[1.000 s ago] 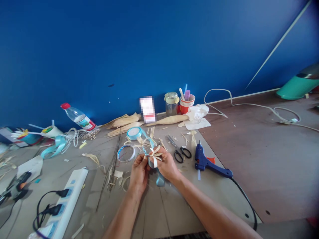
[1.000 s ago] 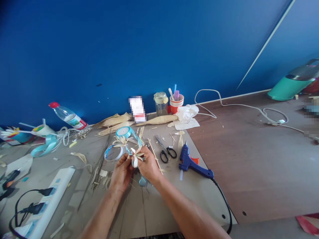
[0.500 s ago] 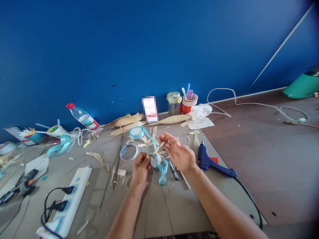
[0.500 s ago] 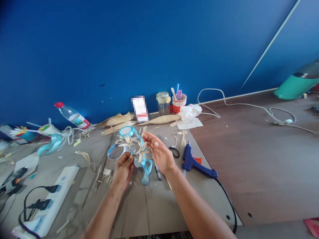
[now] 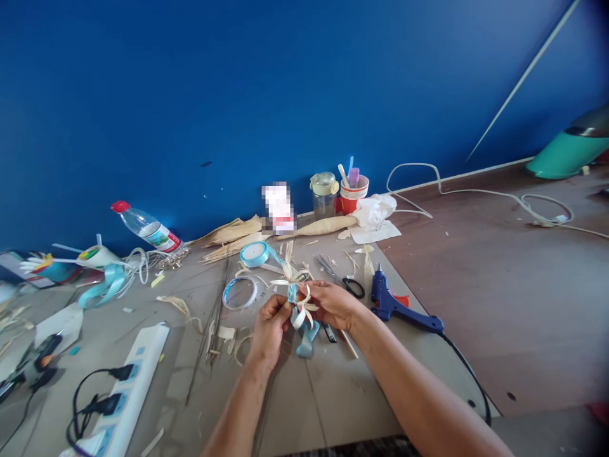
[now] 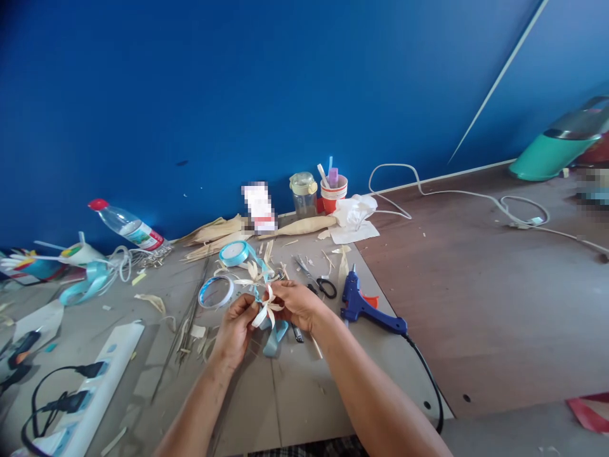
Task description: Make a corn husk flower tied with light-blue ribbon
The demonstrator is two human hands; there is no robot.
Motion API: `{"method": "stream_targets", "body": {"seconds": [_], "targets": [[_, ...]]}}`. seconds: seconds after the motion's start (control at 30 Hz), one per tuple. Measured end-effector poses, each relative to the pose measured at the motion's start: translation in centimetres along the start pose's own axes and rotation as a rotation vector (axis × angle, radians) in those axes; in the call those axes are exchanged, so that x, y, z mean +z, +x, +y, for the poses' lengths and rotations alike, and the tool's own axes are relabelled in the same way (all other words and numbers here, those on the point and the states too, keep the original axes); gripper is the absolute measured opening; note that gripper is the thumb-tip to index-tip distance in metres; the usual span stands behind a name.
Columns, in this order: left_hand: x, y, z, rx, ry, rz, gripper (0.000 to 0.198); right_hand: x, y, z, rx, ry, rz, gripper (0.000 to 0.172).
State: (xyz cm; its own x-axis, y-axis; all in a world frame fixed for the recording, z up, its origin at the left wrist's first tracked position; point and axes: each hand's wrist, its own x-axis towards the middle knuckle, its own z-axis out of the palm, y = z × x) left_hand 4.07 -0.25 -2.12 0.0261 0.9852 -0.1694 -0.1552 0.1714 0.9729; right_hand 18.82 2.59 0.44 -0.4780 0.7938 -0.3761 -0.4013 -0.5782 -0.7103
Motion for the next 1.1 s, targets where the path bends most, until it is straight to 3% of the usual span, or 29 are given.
{"method": "stream_targets", "body": {"seconds": [0.3, 0.57, 0.8, 0.97, 1.1], "targets": [[0.1, -0.4, 0.3, -0.009, 0.010, -0.057, 0.022, -0.7, -0.2, -0.1, 0.106, -0.108, -0.115, 0.027], [-0.1, -0.2, 0.2, 0.028, 0.101, 0.047, 0.023, 0.4, -0.1, 0.5, -0.053, -0.160, 0.000, 0.034], [0.0, -0.3, 0.1, 0.029, 0.106, 0.059, 0.024, 0.3, 0.0, 0.7, -0.062, -0.224, 0.013, 0.033], [0.1, -0.4, 0.5, -0.074, 0.005, -0.074, 0.029, -1.0, -0.3, -0.5, -0.135, -0.390, 0.025, 0.032], [0.5, -0.6, 1.1, -0.197, -0.098, -0.121, 0.029, -1.4, -0.5, -1.2, -0.174, -0.340, -0.090, 0.031]]}}
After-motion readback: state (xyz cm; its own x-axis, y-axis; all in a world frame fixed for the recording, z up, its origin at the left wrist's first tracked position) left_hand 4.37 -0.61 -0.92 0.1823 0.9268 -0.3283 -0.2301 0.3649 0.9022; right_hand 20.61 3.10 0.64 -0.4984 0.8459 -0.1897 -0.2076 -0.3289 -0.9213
